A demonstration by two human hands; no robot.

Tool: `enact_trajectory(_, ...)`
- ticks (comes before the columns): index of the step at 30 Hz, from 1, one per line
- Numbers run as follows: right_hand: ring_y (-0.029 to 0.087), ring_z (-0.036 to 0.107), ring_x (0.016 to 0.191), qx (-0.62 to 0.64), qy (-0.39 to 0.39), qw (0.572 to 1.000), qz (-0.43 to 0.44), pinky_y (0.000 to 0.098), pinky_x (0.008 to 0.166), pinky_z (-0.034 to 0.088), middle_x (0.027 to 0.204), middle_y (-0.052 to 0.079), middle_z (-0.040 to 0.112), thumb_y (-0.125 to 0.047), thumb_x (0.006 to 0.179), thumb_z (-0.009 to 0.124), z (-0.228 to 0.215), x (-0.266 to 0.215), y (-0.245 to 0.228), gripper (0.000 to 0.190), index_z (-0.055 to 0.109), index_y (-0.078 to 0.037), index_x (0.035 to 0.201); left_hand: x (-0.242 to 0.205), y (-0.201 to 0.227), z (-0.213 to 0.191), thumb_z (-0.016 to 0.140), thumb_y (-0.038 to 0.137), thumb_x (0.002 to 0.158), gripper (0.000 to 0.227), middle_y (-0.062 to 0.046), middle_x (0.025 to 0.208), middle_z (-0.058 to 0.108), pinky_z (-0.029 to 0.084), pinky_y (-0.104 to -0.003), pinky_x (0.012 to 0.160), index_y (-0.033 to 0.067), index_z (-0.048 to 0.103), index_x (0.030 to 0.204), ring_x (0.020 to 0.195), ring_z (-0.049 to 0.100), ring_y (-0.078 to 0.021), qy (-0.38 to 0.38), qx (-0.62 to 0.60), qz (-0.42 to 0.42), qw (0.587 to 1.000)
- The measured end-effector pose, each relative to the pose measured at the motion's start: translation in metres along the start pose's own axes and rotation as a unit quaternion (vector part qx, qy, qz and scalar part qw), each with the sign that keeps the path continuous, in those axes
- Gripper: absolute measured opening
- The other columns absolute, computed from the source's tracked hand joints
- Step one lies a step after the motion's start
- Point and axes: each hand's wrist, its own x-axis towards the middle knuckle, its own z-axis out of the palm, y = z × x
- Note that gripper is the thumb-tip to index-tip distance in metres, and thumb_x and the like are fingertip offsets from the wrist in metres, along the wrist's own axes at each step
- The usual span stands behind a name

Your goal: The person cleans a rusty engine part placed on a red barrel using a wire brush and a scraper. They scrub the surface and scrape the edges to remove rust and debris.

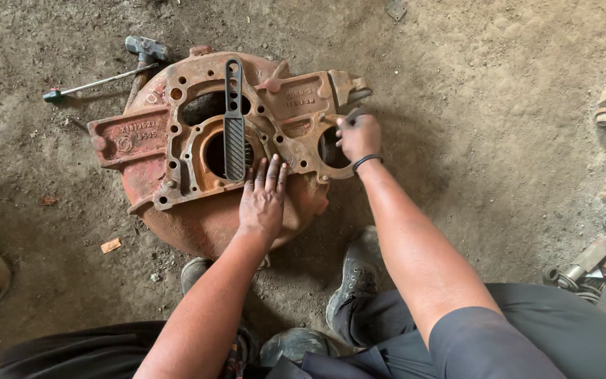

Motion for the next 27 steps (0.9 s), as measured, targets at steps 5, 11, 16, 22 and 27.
enact_trajectory(5,0.019,0.070,0.055,0.086,-0.153,0.984,-0.017,0.0322,0.046,0.054,0.074,0.012,0.072,-0.010,0.097,0.069,0.012,-0.005,0.015,0.014,0.064,-0.001,0.089,0.006,0.000,0.010,0.065,0.028,0.089,0.102,-0.016,0.172,-0.006,-0.001,-0.048,0.125,0.0053,-0.001,0.164,0.157,0.001,-0.0331,0.080,0.038,-0.006,0.996)
enact_trajectory(11,0.020,0.073,0.059,0.128,-0.174,0.976,0.037,0.0325,0.047,0.055,0.077,0.011,0.072,-0.008,0.099,0.064,-0.005,0.010,0.026,0.010,0.063,-0.003,0.091,0.011,0.001,0.018,0.064,0.029,0.090,0.100,-0.016,0.172,-0.005,0.000,-0.049,0.125,0.0052,0.001,0.164,0.157,0.002,-0.0335,0.103,0.025,-0.003,0.994)
enact_trajectory(16,0.020,0.073,0.064,0.116,-0.162,0.979,-0.033,0.0338,0.052,0.061,0.079,0.010,0.071,-0.001,0.095,0.059,0.006,0.000,0.028,0.006,0.063,-0.003,0.092,0.010,-0.001,0.018,0.061,0.028,0.091,0.097,-0.015,0.172,-0.005,0.001,-0.049,0.125,0.0054,0.002,0.164,0.158,0.002,-0.0333,0.093,0.007,-0.002,0.996)
enact_trajectory(22,0.015,0.071,0.070,0.086,-0.134,0.982,-0.102,0.0341,0.061,0.063,0.080,0.006,0.067,-0.007,0.100,0.066,-0.020,0.013,0.007,0.015,0.062,-0.002,0.087,0.018,0.001,0.031,0.058,0.024,0.092,0.093,-0.014,0.172,-0.005,0.002,-0.049,0.126,0.0066,0.002,0.164,0.158,0.003,-0.0329,0.123,0.008,-0.006,0.992)
enact_trajectory(27,0.013,0.070,0.062,-0.076,-0.210,0.971,-0.080,0.0294,0.058,0.056,0.072,0.005,0.071,-0.010,0.094,0.071,-0.005,-0.024,-0.007,0.010,0.068,-0.003,0.087,0.004,0.000,0.010,0.057,0.022,0.092,0.094,-0.014,0.172,-0.008,0.001,-0.049,0.125,0.0065,-0.001,0.165,0.158,0.000,-0.0330,0.091,0.024,-0.006,0.996)
